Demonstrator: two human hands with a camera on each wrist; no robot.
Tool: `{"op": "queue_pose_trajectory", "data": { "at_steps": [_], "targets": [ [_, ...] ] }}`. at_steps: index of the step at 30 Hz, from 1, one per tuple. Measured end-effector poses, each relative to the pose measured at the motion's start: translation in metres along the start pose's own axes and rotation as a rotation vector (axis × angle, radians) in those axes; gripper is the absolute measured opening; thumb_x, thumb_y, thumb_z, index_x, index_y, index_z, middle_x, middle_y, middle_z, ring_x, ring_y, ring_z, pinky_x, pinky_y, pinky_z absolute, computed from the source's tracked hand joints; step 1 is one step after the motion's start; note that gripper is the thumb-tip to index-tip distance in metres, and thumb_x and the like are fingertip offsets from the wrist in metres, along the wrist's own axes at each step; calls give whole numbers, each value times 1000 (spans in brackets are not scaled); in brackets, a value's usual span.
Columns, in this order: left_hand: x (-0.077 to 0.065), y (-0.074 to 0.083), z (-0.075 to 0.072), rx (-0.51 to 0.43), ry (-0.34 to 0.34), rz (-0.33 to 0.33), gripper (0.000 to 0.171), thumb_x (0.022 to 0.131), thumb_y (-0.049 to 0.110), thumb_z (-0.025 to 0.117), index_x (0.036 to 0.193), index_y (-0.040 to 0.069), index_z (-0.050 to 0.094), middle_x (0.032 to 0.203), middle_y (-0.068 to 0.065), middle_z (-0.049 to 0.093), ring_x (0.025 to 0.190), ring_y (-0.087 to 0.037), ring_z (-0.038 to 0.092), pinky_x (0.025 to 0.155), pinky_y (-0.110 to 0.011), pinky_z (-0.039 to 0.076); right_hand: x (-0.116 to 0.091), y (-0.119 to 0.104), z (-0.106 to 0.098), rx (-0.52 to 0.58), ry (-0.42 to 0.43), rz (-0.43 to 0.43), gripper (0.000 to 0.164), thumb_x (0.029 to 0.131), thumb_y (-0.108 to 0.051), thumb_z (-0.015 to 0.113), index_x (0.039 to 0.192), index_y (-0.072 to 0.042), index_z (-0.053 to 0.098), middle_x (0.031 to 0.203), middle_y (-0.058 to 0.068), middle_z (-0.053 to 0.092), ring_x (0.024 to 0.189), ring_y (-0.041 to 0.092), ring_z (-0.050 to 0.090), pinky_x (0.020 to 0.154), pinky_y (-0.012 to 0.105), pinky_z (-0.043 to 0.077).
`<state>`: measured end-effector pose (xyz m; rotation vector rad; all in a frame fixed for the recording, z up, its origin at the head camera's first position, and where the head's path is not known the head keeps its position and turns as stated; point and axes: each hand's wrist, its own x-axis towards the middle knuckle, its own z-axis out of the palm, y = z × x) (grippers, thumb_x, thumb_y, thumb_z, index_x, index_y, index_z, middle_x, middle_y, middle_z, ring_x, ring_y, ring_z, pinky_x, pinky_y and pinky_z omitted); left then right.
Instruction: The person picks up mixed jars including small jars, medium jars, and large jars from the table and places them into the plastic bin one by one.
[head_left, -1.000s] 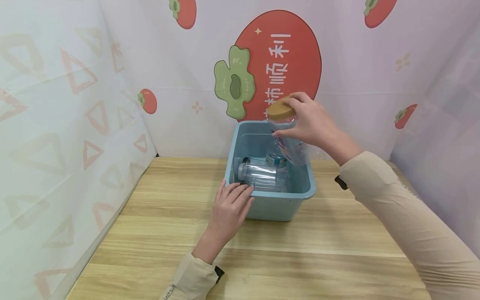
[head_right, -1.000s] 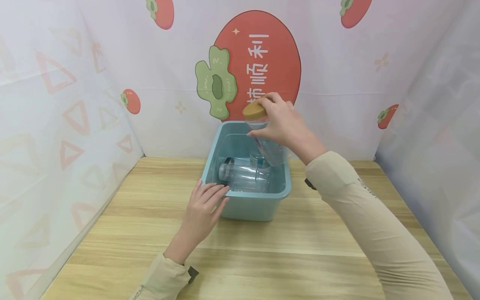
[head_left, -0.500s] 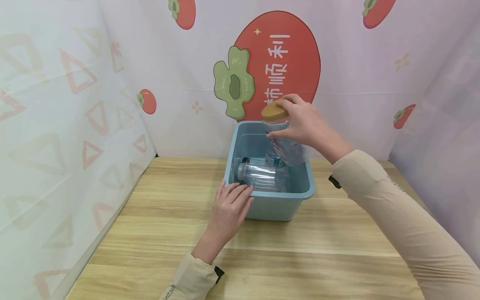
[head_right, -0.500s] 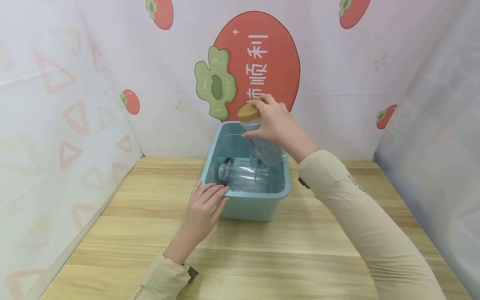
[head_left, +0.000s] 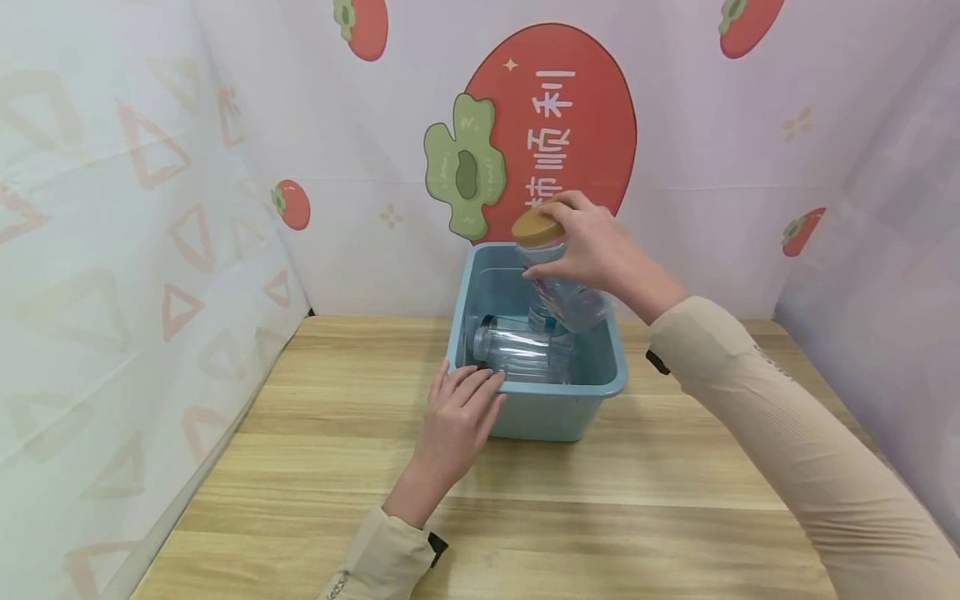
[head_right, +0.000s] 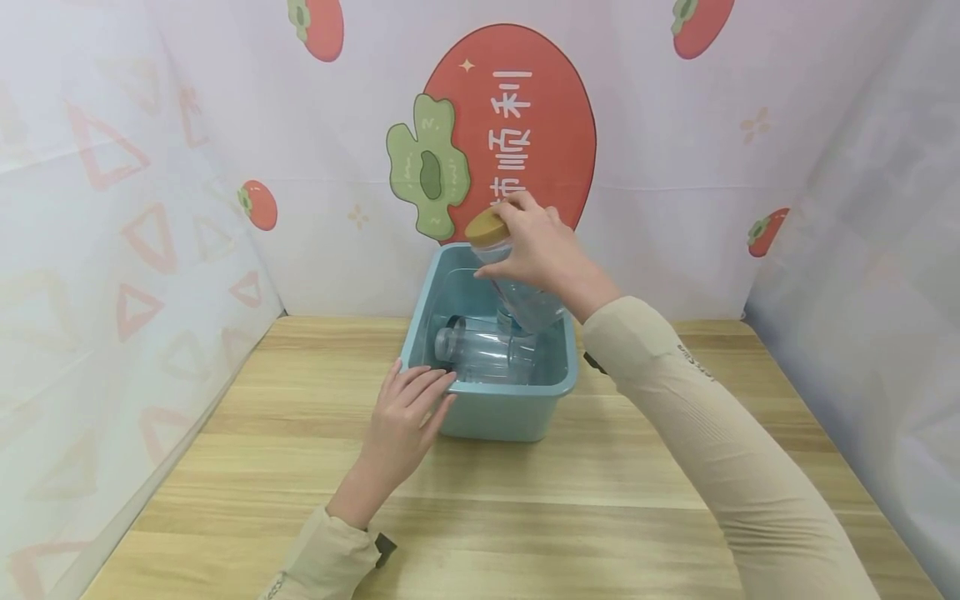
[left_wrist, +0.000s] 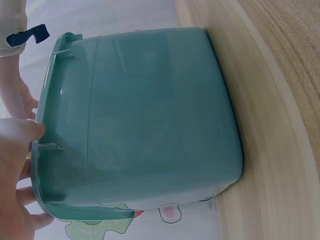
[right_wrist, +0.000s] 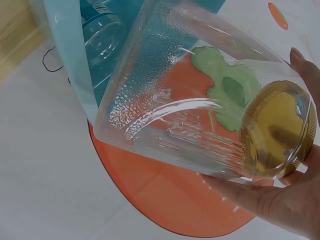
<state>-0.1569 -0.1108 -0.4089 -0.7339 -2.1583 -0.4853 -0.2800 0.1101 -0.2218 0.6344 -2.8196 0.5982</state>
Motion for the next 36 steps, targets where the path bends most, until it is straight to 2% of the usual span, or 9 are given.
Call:
{"op": "queue_pose_trajectory", "data": {
  "at_steps": [11,29,36],
  "targets": [
    [0,0,0,-4,8,4,31,88,11,86,117,6,79,111,-9,78,111,-32,68,110,-66,48,7,0,7,24,0,-4,91,80,-39,93,156,-11,50,161,16,40,136,41,45,107,59,50],
    [1,0,-1,8,12,11,30,88,12,86,117,6,80,111,-8,79,110,-32,69,110,-65,48,14,-3,17,18,-10,-30,96,78,-39,95,156,-9,49,161,16,40,137,42,46,110,59,47],
    [1,-1,-1,6,24,24,30,88,12,85,117,7,79,111,-8,78,110,-33,69,109,-65,48,10,0,16,1,-18,-18,102,77,-44,95,160,-9,45,166,20,35,146,47,39,114,63,44]
  ]
}}
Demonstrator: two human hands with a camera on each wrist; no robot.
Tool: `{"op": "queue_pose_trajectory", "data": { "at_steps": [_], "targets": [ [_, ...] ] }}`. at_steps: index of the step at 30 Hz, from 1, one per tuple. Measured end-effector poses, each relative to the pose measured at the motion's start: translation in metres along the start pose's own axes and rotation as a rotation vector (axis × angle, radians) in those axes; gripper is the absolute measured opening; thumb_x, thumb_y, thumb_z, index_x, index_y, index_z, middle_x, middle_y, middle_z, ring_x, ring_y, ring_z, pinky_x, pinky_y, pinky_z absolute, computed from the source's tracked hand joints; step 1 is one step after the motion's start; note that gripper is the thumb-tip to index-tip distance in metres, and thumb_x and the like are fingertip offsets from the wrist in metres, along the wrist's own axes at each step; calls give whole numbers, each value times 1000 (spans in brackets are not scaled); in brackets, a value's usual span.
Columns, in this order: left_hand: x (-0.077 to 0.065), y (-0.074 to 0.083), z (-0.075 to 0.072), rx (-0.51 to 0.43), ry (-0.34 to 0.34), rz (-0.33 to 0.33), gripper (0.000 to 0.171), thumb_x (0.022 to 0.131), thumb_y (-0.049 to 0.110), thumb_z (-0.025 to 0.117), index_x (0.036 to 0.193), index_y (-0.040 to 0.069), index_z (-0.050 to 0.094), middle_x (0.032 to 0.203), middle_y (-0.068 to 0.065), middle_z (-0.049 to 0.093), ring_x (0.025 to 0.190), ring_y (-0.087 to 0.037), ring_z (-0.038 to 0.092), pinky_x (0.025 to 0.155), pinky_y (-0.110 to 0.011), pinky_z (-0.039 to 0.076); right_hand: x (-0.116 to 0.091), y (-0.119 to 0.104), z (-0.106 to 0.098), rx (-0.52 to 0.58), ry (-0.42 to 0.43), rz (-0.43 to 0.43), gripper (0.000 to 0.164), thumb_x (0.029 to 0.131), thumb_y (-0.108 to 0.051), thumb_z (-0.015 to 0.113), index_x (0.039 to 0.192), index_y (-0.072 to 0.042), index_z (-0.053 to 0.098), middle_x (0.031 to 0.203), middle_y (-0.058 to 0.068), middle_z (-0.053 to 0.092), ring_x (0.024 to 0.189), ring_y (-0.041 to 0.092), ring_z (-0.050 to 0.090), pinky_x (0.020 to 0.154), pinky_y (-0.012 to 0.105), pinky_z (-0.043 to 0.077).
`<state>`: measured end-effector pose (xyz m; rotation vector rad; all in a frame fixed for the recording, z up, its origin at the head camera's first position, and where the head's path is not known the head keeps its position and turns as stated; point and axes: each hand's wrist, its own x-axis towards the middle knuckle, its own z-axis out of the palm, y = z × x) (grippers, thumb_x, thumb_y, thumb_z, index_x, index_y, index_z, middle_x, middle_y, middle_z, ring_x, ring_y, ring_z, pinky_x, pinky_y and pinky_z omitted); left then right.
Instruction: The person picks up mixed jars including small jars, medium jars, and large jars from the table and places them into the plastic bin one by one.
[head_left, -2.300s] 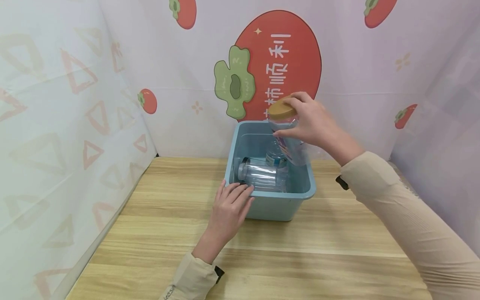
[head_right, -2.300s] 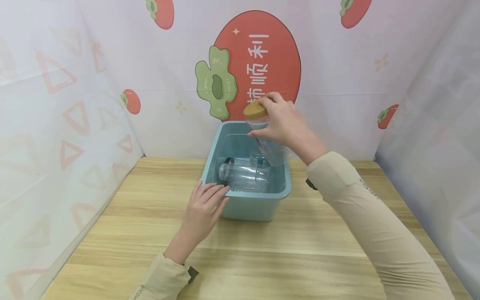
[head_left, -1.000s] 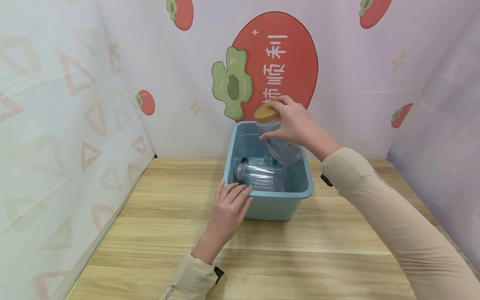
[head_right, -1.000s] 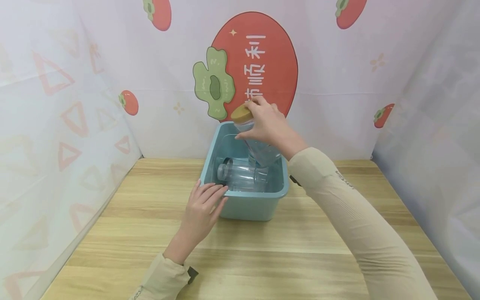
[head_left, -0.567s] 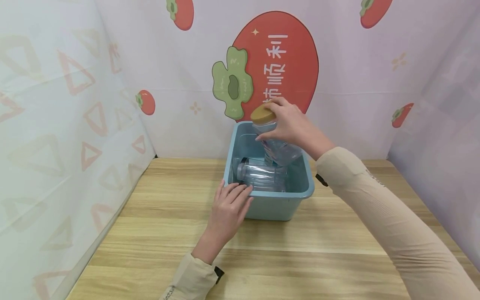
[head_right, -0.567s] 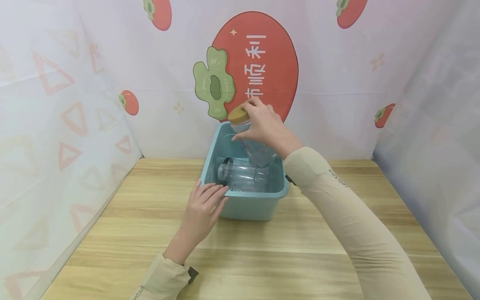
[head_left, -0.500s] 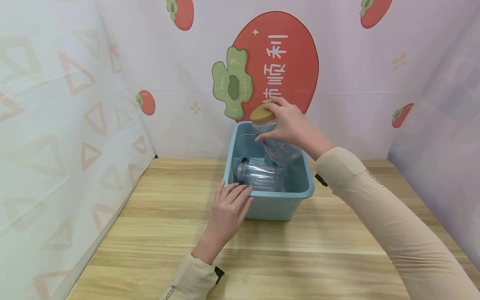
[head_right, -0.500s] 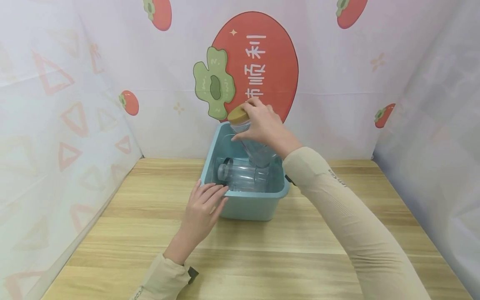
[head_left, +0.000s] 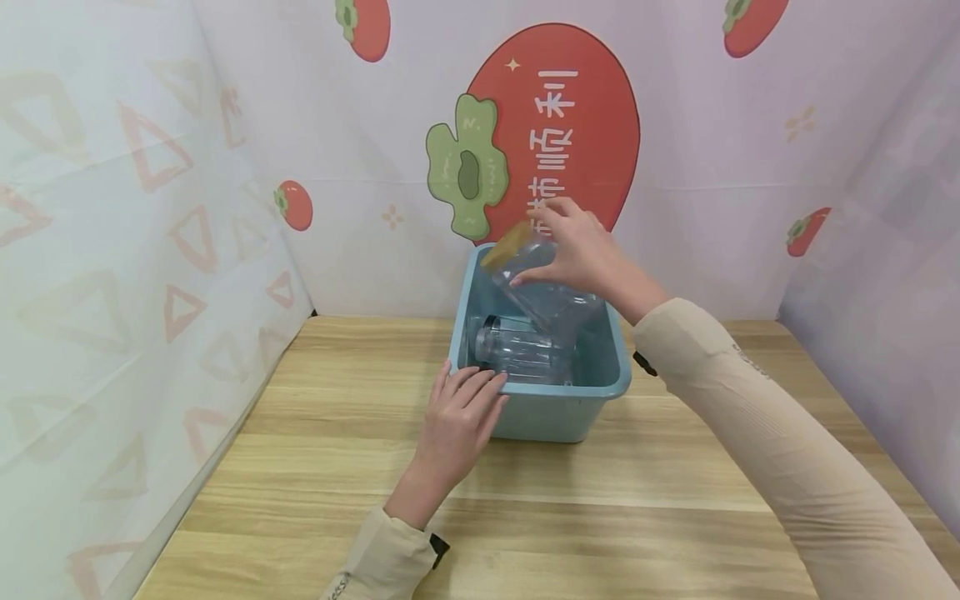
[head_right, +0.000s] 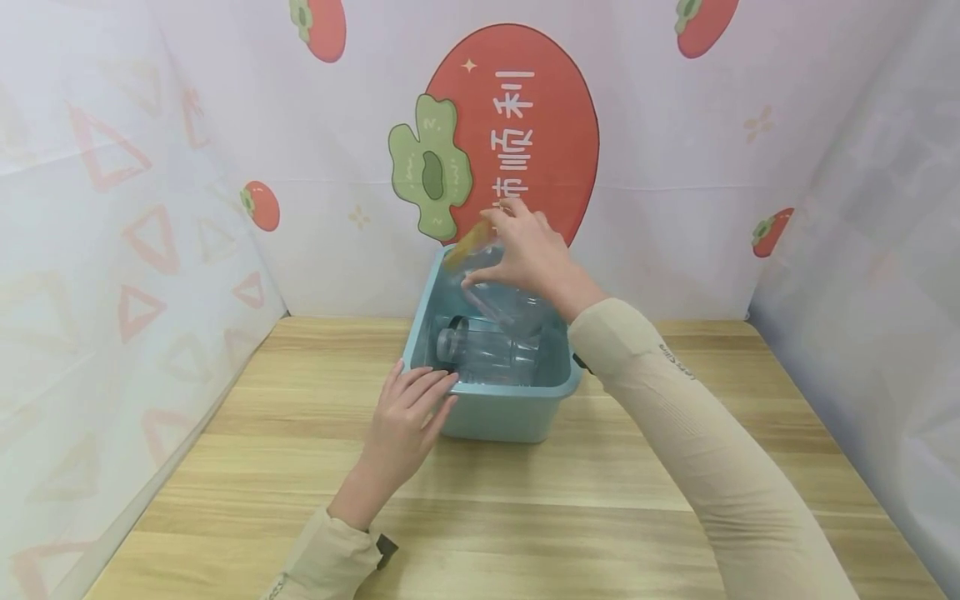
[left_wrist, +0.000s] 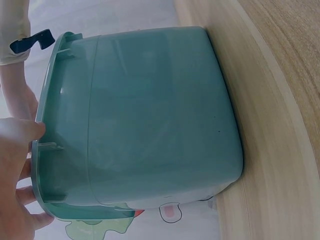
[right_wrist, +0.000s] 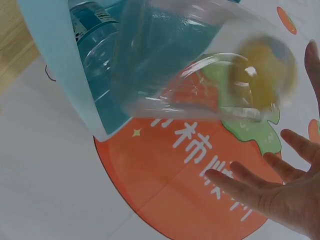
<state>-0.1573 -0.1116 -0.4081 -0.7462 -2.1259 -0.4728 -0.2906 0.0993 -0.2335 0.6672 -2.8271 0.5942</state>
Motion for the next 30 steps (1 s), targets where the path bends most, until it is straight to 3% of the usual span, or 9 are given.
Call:
{"op": "queue_pose_trajectory", "data": {
  "at_steps": [12,20,30],
  "targets": [
    [-2,-1,3,-2,9,3,30,88,12,86,117,7,79,110,-9,78,110,-32,68,109,-65,48,-13,15,-4,14,22,42,94,83,-41,91,158,-7,47,162,21,38,144,44,43,109,63,49],
    [-1,-2,1,-15,-3,-5,31,88,12,85,117,7,79,111,-9,78,110,-33,69,109,-65,48,-25,23,-7,48,52,56,91,86,-39,89,158,-4,45,163,23,37,146,44,42,113,65,45],
    [3,-3,-5,-8,-66,-7,29,91,14,83,119,8,79,113,-7,79,109,-30,69,109,-65,48,-39,28,-9,36,83,47,79,95,-36,81,156,0,47,159,25,43,144,44,44,115,64,44]
  ]
}}
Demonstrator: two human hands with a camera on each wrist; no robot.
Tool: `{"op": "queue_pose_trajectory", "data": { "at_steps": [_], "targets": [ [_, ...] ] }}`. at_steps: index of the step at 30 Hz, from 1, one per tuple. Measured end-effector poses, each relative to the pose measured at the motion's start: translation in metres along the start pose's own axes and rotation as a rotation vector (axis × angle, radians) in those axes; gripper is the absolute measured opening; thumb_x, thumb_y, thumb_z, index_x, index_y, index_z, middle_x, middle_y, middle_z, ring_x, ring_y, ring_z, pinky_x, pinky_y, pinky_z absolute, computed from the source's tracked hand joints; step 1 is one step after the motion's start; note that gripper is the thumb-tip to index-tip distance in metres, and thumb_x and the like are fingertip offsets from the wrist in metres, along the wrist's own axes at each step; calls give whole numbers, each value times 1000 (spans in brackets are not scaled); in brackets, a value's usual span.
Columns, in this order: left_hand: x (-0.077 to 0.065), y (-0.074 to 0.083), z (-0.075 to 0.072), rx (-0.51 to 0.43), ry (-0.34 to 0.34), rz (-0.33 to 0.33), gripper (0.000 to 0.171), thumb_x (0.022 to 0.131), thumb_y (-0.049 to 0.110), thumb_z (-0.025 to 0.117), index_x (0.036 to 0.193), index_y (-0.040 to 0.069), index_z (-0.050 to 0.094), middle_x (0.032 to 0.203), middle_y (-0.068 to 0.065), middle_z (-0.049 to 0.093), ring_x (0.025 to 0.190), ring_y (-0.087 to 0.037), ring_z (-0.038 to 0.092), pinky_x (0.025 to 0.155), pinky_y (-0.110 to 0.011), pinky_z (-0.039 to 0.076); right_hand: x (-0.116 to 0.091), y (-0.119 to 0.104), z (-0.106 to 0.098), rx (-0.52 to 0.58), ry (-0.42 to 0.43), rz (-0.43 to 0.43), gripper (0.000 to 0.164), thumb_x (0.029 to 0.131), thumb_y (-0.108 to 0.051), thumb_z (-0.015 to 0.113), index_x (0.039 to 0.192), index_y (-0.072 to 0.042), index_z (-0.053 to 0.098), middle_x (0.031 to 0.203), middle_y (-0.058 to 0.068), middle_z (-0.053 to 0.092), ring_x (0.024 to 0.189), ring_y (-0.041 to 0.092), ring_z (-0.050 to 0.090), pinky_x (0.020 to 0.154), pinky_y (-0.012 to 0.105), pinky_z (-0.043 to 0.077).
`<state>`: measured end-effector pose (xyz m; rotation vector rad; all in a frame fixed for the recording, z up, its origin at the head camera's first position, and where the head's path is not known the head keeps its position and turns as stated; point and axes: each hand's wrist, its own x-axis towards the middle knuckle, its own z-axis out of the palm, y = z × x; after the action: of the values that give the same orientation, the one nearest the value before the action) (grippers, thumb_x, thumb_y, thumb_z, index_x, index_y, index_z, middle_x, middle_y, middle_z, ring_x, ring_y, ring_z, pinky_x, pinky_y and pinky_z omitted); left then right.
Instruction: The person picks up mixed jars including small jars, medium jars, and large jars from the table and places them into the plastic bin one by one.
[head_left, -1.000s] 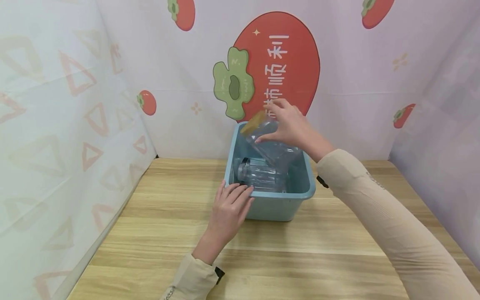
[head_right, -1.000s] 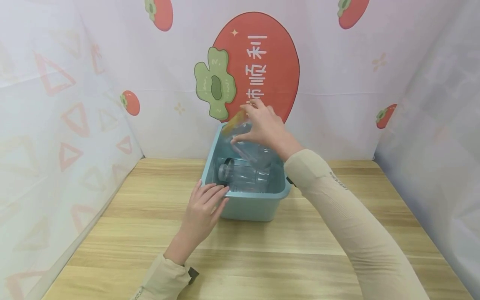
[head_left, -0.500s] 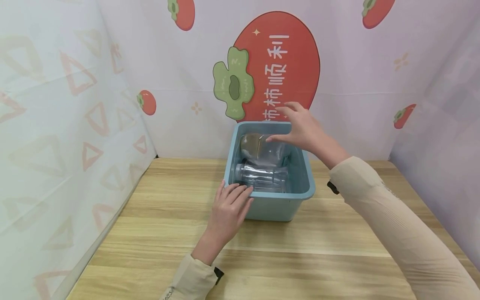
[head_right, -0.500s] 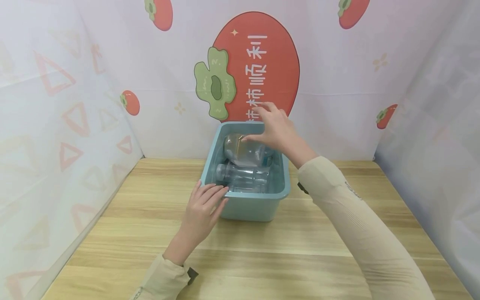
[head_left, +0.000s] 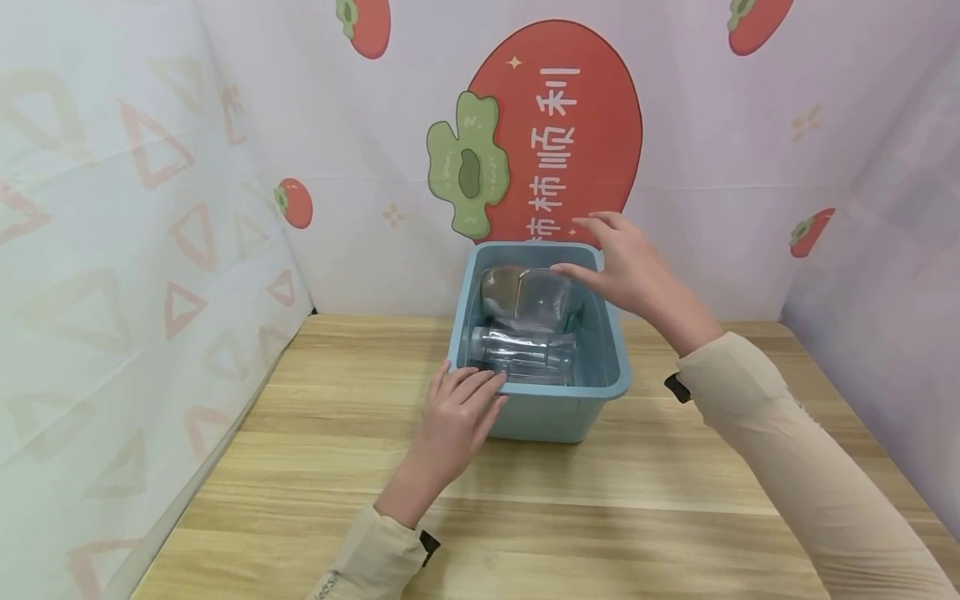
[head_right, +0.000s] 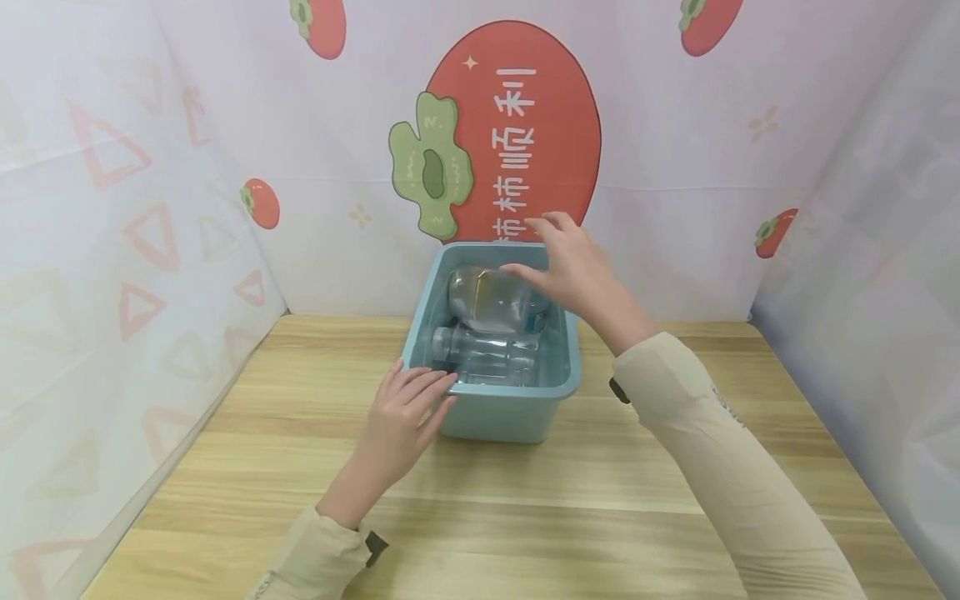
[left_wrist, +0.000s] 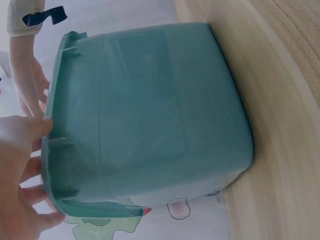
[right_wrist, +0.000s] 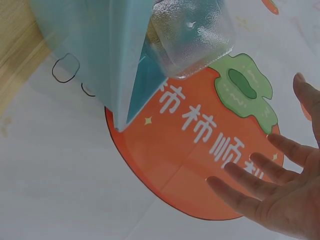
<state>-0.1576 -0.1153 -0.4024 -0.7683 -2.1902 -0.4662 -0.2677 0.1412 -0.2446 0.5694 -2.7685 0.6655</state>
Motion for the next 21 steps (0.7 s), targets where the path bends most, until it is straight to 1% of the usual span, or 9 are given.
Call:
{"op": "queue_pose_trajectory", "data": {
  "at_steps": [4,10,15,18,21],
  "targets": [
    [0,-1,-2,5,-22,-1,32,92,16,82,123,9,78,115,-7,79,110,-30,70,110,-64,48,-5,2,0,-1,12,1,77,97,-35,79,156,1,46,158,24,45,143,43,45,114,64,44],
    [-2,0,-6,-13,-28,2,41,92,18,82,131,8,74,119,-7,78,114,-32,70,110,-64,48,-12,5,2,0,24,0,75,98,-35,77,156,1,46,156,25,47,142,44,47,114,65,43],
    [-2,0,-8,-25,-32,-7,41,94,20,80,132,7,73,121,-9,77,117,-35,68,110,-65,48,-17,5,5,5,26,19,76,99,-35,76,159,-4,43,155,23,48,134,43,52,109,66,48],
    [-2,0,-9,-21,-36,-13,40,94,20,80,131,7,73,122,-10,77,119,-37,68,110,-65,48,-20,5,7,9,25,32,77,99,-35,76,161,-6,40,157,23,46,137,43,50,108,66,48],
    [-1,0,-10,-16,-44,-22,40,94,20,80,131,6,73,122,-11,77,120,-38,67,110,-66,48,-23,5,8,10,42,25,77,99,-36,76,161,-6,41,158,23,45,142,43,47,110,66,47]
  ]
}}
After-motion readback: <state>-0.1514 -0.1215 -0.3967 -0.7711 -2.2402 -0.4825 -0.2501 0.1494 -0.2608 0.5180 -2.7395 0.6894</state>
